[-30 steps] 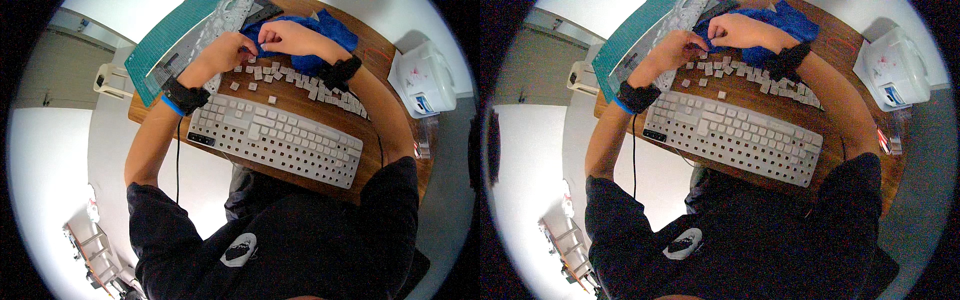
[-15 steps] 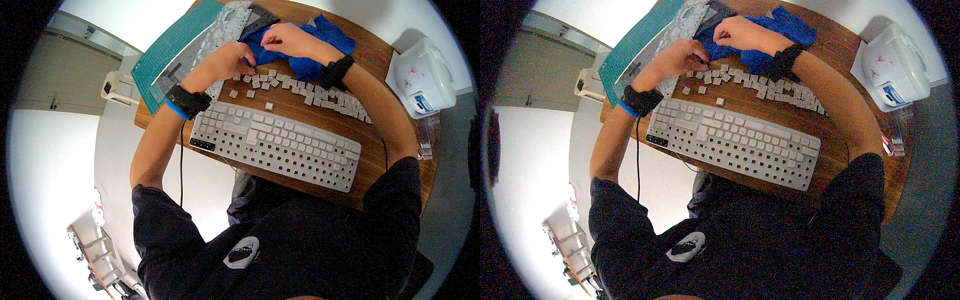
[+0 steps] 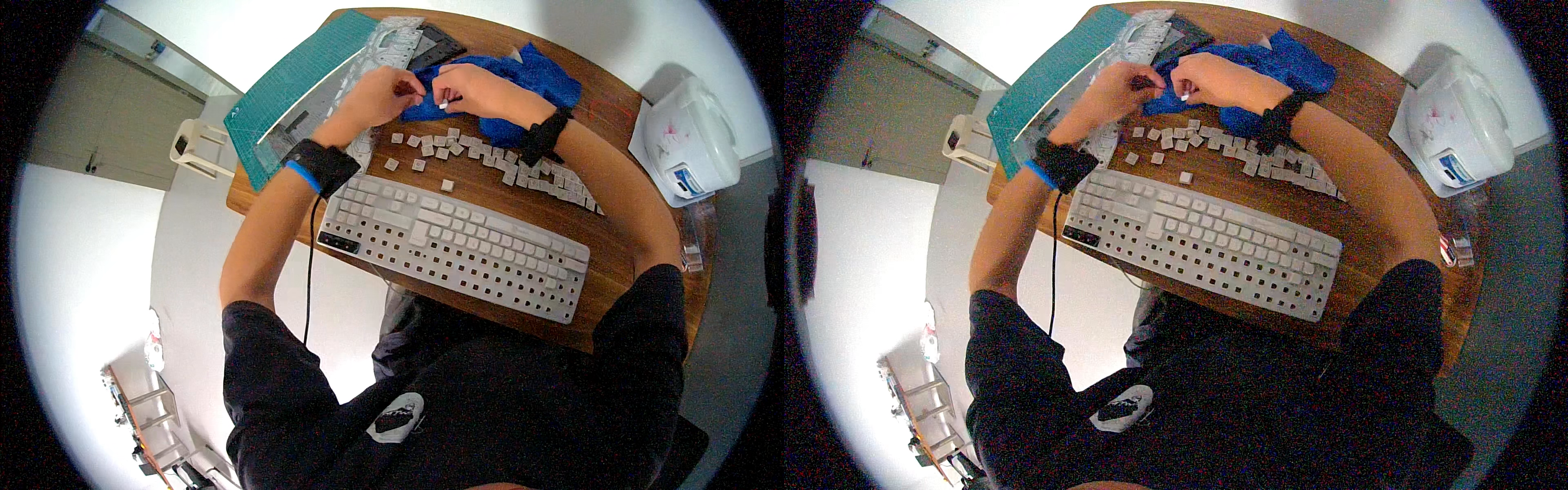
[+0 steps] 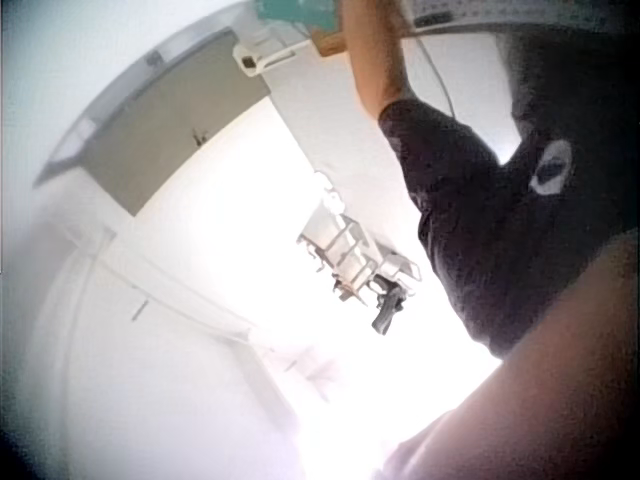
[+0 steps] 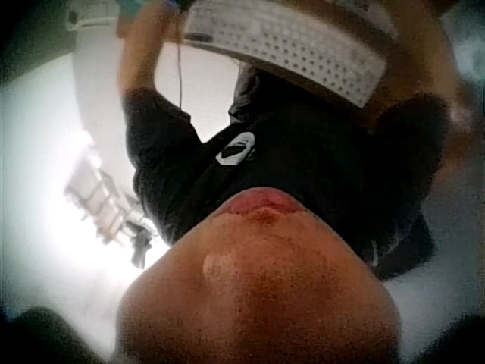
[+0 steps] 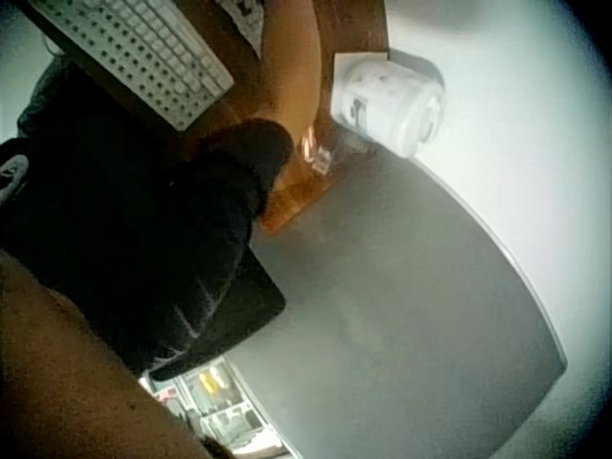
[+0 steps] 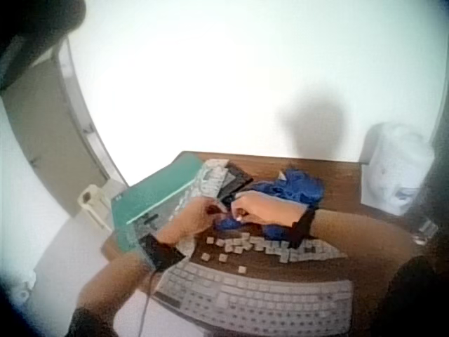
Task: The person assembles a white keyboard by placing individual keycaps onto the keyboard base. They pick up keycaps from the table and press them into place one by one, occasionally wiping the keys with a blue cloth.
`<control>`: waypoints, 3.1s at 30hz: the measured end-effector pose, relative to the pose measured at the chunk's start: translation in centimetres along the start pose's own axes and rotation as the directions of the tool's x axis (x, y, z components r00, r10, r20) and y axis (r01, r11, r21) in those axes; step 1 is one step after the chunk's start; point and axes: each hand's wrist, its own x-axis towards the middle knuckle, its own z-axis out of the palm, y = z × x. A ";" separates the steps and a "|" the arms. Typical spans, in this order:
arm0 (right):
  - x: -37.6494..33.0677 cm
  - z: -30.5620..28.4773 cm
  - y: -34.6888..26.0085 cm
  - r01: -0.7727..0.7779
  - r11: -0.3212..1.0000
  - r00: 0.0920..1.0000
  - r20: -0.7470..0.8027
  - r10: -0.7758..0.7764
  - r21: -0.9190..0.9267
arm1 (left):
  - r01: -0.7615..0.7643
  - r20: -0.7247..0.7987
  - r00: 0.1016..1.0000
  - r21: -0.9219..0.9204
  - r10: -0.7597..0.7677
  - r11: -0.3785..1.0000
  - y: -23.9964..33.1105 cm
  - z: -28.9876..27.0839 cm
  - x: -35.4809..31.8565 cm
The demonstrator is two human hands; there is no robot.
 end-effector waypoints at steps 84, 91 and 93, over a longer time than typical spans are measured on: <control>-3.3 -0.3 -6.4 0.067 0.988 0.996 -0.043 -0.073 -0.137 | 0.002 -0.076 0.997 -0.211 -0.018 0.977 4.3 -4.4 -14.2; -6.0 1.8 -14.0 0.015 0.961 0.998 0.060 -0.033 0.277 | 0.086 -0.026 0.994 -0.449 -0.109 0.889 6.2 -2.5 -19.7; -5.9 2.1 -15.0 0.043 0.970 0.992 0.102 -0.069 0.238 | 0.093 -0.024 0.993 -0.455 -0.116 0.886 6.4 -2.0 -20.4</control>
